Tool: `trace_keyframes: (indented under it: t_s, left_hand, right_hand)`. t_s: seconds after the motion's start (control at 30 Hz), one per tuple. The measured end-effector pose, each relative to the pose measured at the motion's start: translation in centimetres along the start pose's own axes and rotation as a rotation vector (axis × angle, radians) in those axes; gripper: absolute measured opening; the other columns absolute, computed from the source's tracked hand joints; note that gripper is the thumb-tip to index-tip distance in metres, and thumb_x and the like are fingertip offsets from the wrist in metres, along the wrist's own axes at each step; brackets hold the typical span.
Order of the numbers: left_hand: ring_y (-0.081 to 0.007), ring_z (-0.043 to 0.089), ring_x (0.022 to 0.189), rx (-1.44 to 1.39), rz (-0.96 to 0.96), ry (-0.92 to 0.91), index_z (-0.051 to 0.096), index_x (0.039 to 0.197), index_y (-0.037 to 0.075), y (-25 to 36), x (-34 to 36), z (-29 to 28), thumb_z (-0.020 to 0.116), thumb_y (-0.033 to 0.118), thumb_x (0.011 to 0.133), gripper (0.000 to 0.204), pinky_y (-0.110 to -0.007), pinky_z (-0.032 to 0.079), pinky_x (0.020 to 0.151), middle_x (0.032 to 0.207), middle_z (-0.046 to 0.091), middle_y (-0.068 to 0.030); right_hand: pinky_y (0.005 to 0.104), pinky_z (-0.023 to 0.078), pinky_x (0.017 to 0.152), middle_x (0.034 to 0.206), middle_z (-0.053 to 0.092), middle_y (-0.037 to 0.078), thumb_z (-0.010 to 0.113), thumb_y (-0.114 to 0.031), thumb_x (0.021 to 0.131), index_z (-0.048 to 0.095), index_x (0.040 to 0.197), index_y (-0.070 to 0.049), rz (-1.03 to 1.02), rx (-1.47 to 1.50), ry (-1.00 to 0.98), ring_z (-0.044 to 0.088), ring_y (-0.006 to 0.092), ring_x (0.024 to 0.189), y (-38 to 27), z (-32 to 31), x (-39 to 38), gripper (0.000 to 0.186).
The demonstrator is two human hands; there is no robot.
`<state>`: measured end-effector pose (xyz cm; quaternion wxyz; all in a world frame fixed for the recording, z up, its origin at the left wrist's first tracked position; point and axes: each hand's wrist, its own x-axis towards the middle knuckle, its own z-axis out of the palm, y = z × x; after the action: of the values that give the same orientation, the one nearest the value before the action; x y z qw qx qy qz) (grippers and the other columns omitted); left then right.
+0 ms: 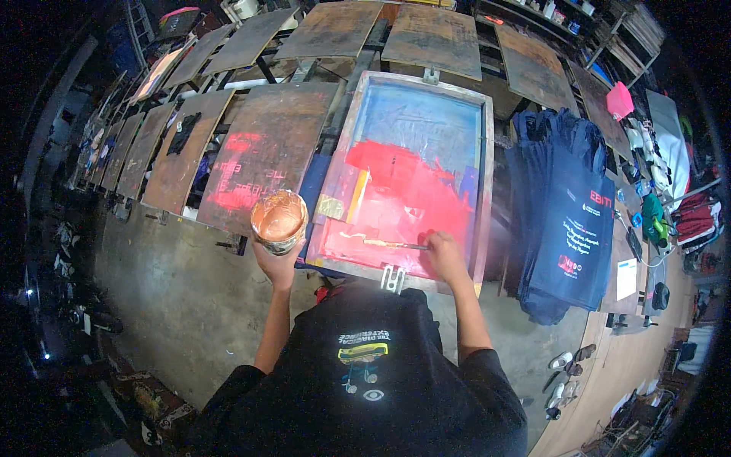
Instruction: Applying ink to a screen and printing designs on shirts at a printing station.
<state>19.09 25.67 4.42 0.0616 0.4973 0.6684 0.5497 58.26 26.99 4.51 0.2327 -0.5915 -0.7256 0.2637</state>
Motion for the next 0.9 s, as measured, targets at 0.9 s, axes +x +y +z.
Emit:
trace_keyframes:
  t_s: [0.9]
  left_hand:
    - [-0.0306, 0.051, 0.122, -0.006, 0.017, -0.003, 0.041, 0.139, -0.004, 0.5, -4.1, -2.8, 0.095, 0.016, 0.054, 0.103, -0.041, 0.04, 0.106, 0.132, 0.052, -0.0169]
  right_hand:
    - [0.0342, 0.047, 0.067, 0.081, 0.063, 0.018, 0.067, -0.008, 0.086, 0.067, 0.099, 0.003, 0.014, 0.153, 0.115, 0.061, 0.0265, 0.071, 1.8, -0.7, -3.2, 0.017]
